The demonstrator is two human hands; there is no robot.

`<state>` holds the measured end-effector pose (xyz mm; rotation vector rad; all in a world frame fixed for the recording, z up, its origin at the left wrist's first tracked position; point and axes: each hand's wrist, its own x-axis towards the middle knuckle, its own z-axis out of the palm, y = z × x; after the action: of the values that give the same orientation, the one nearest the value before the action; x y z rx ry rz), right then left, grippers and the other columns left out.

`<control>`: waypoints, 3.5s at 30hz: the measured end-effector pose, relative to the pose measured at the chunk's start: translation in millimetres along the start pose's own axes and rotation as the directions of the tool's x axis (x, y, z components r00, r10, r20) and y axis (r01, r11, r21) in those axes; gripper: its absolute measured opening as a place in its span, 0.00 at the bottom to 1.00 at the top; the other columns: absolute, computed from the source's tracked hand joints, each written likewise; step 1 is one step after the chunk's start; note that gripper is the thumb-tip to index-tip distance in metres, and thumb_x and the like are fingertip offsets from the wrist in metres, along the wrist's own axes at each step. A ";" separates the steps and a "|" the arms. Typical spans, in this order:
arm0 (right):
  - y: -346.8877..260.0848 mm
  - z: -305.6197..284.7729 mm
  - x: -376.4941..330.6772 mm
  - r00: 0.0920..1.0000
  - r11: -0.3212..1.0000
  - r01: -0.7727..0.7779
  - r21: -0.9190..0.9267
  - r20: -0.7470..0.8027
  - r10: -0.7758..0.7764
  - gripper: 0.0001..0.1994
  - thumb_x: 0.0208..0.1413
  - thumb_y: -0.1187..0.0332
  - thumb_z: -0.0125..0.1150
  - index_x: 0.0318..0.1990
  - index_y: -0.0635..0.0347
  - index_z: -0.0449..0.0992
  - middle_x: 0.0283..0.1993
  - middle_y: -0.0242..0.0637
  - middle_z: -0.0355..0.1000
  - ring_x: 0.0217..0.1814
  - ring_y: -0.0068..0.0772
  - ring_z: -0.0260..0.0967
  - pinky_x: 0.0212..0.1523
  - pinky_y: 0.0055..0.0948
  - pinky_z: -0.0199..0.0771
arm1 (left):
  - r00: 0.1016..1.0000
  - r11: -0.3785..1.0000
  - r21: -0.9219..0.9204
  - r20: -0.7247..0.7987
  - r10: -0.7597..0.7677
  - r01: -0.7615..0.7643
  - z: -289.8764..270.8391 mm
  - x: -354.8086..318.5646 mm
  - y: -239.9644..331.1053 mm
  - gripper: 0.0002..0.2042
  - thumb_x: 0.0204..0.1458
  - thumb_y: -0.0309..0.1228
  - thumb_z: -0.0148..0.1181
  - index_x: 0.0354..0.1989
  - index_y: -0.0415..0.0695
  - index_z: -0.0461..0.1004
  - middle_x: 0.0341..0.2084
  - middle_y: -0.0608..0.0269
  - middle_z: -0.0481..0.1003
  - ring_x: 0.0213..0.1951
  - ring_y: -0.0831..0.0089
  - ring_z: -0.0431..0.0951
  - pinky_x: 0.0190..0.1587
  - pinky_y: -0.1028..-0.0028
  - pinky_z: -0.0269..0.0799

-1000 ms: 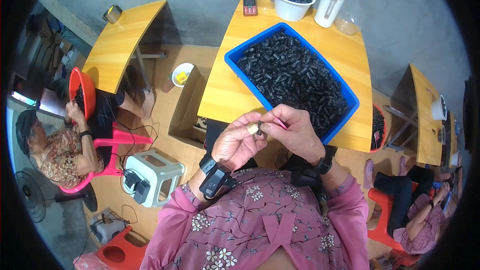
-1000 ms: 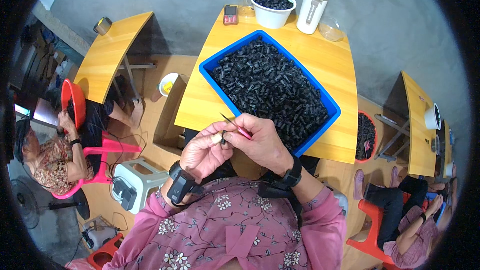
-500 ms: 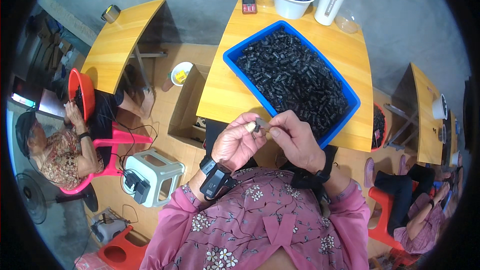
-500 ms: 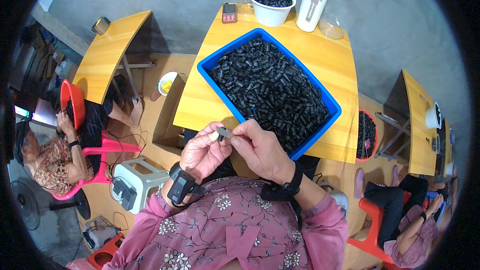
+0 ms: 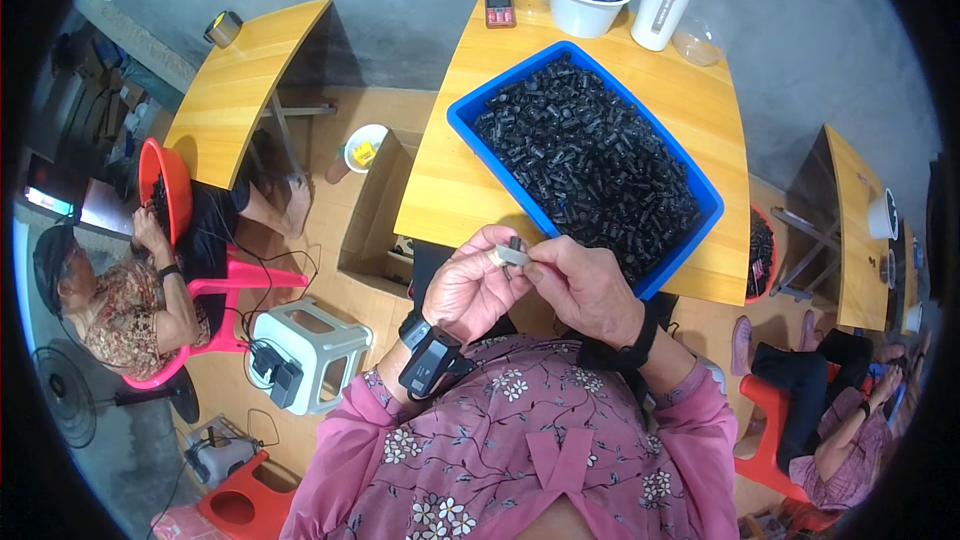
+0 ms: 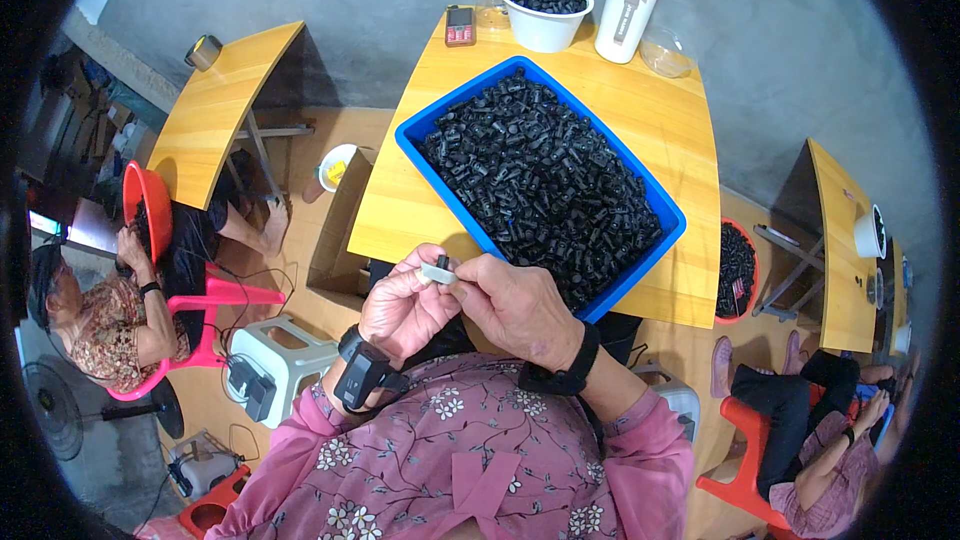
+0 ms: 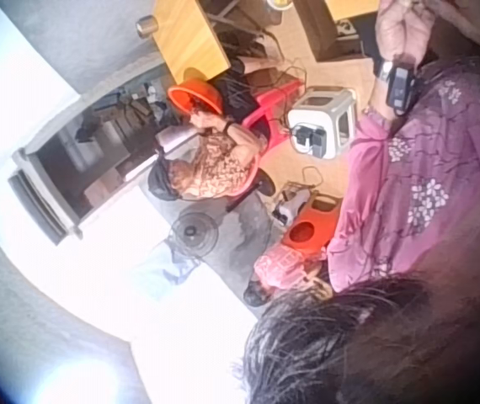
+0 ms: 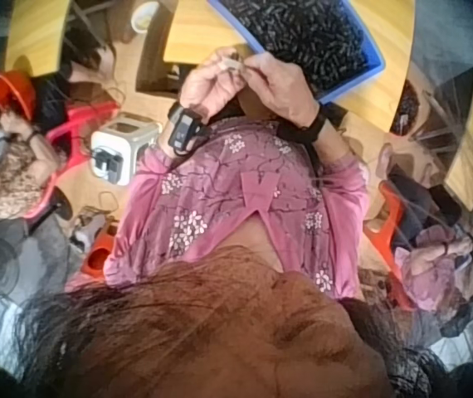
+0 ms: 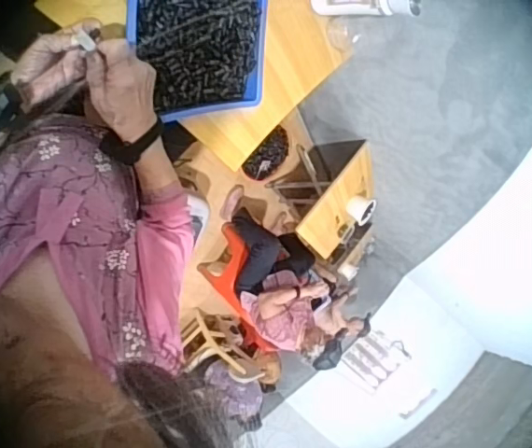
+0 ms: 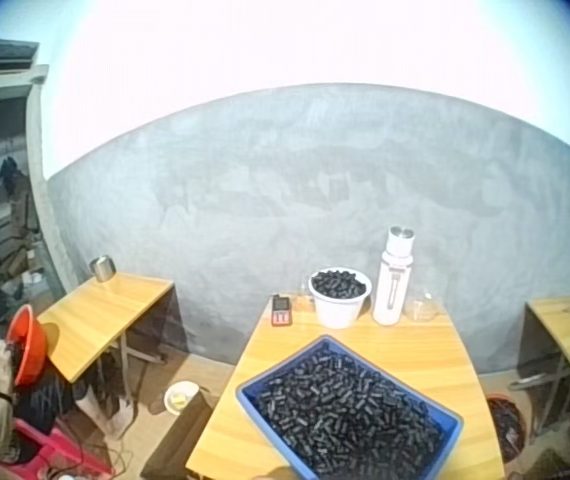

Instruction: The recorder is inspecting and cleaning small black plastic parts by hand using a small tool.

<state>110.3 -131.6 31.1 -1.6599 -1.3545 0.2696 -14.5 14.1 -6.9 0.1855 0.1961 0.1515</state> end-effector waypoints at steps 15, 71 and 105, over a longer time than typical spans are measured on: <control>0.8 0.2 2.6 1.000 1.000 0.000 -0.002 0.019 0.000 0.06 0.56 0.73 0.62 0.40 0.60 0.73 0.29 0.43 0.73 0.28 0.46 0.75 0.27 0.34 0.73 | 0.999 0.999 0.036 -0.036 -0.003 0.005 3.1 -0.7 3.5 0.14 0.53 0.23 0.61 0.48 0.37 0.72 0.38 0.56 0.76 0.38 0.67 0.77 0.43 0.70 0.73; -3.6 -2.1 2.1 1.000 1.000 0.003 0.001 0.005 -0.003 0.08 0.56 0.74 0.62 0.41 0.59 0.70 0.30 0.43 0.74 0.28 0.44 0.76 0.26 0.33 0.73 | 0.999 0.999 -0.023 0.020 -0.046 0.047 0.2 -0.2 3.9 0.11 0.54 0.22 0.57 0.46 0.38 0.71 0.40 0.52 0.75 0.42 0.65 0.76 0.42 0.70 0.76; -6.6 -1.3 4.8 0.963 0.906 -0.229 0.357 -0.052 0.264 0.09 0.55 0.76 0.64 0.43 0.63 0.74 0.29 0.28 0.71 0.32 0.13 0.66 0.34 0.18 0.67 | 0.997 0.996 0.058 0.020 -0.074 0.072 7.4 -0.7 2.4 0.08 0.56 0.24 0.59 0.45 0.43 0.74 0.42 0.60 0.76 0.39 0.74 0.77 0.45 0.72 0.72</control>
<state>108.7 -128.6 38.6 -1.5177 -0.9549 0.5367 -13.9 15.0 0.8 0.2365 0.1847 0.0712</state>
